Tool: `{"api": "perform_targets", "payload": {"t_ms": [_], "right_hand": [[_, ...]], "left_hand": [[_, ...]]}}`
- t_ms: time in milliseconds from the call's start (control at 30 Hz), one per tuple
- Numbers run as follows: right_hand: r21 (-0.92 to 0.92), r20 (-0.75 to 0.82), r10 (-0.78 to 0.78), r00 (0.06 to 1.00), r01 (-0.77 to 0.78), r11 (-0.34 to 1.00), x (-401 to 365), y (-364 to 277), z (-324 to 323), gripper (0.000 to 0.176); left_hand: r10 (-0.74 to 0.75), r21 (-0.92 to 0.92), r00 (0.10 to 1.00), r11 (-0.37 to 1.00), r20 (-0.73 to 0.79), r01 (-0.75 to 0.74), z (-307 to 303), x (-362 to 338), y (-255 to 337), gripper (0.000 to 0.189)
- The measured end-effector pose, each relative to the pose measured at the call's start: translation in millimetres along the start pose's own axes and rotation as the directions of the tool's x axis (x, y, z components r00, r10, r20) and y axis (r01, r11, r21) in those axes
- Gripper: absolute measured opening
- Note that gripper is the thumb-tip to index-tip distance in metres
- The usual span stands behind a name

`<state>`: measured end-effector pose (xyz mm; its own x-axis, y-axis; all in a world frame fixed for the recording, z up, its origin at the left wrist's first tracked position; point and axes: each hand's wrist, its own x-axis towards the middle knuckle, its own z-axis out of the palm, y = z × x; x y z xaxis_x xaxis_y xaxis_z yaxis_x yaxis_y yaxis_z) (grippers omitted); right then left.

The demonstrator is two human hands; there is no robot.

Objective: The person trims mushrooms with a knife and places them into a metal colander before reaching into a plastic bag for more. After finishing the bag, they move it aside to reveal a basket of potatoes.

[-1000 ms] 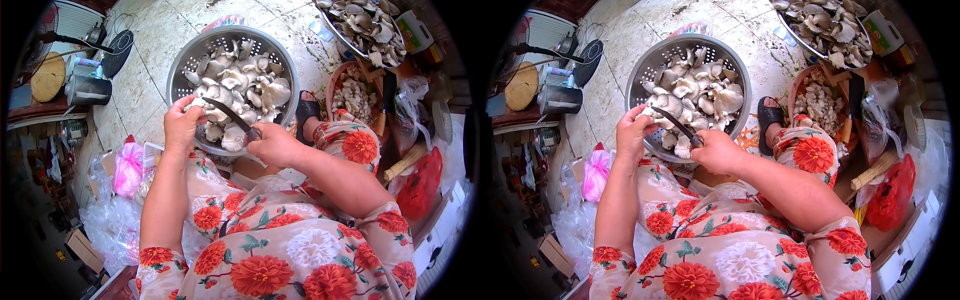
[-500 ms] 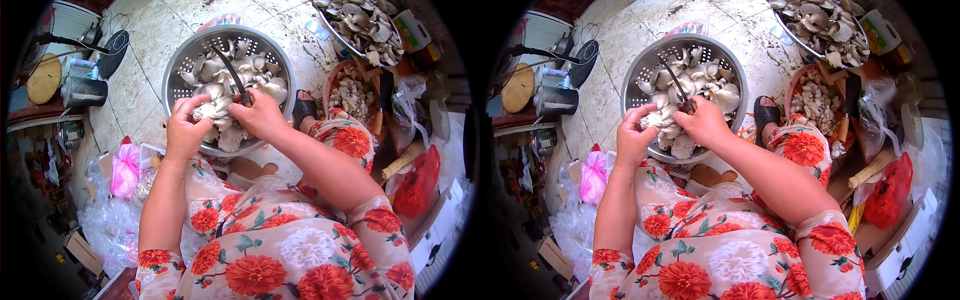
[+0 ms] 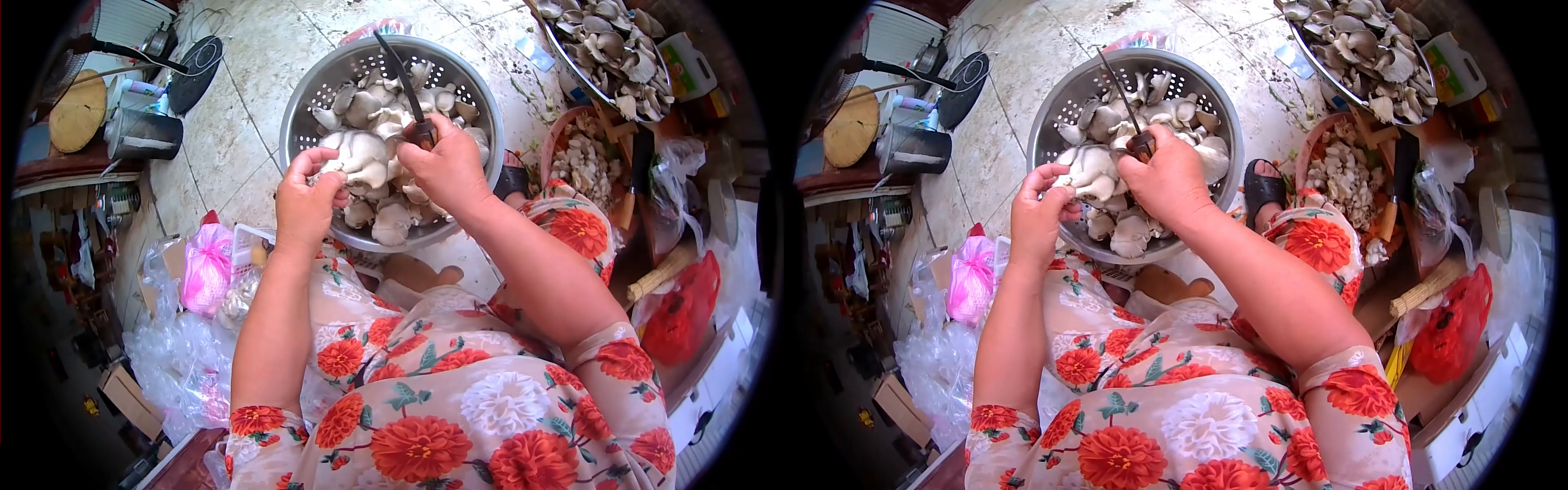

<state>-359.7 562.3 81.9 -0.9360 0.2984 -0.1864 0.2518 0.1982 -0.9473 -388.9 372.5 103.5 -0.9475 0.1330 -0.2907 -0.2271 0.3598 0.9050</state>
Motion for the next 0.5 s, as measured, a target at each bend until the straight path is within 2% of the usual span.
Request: {"api": "perform_targets", "payload": {"t_ms": [67,100,167,200,233,300,500], "right_hand": [[-0.073,0.007,0.021,1.000,-0.020,0.997,-1,5,0,0.031],[-0.073,0.009,0.019,1.000,-0.018,0.997,-5,5,0,0.031],[-0.161,0.056,-0.161,0.985,0.168,0.973,-19,3,-1,0.029],[-0.197,0.146,-0.120,0.982,0.147,0.969,-28,0,-3,0.027],[-0.198,0.148,-0.119,0.982,0.147,0.969,-36,2,-3,0.027],[-0.223,0.270,-0.155,0.950,0.218,0.950,-52,9,-2,0.025],[-0.305,0.332,-0.064,0.941,0.171,0.937,-55,17,-1,0.025]], "left_hand": [[-0.128,-0.247,0.991,0.960,0.027,0.131,-4,4,0,0.028],[-0.127,-0.248,0.992,0.960,0.025,0.130,-5,6,0,0.028],[-0.238,-0.371,0.969,0.895,0.069,0.246,-7,8,0,0.030],[-0.239,-0.372,0.969,0.895,0.068,0.247,-7,8,0,0.030],[-0.254,-0.404,0.964,0.876,0.077,0.263,-5,7,1,0.031],[-0.270,-0.433,0.959,0.856,0.088,0.281,-4,7,1,0.032],[-0.318,-0.558,0.938,0.757,0.139,0.340,-5,14,-10,0.025]]}}
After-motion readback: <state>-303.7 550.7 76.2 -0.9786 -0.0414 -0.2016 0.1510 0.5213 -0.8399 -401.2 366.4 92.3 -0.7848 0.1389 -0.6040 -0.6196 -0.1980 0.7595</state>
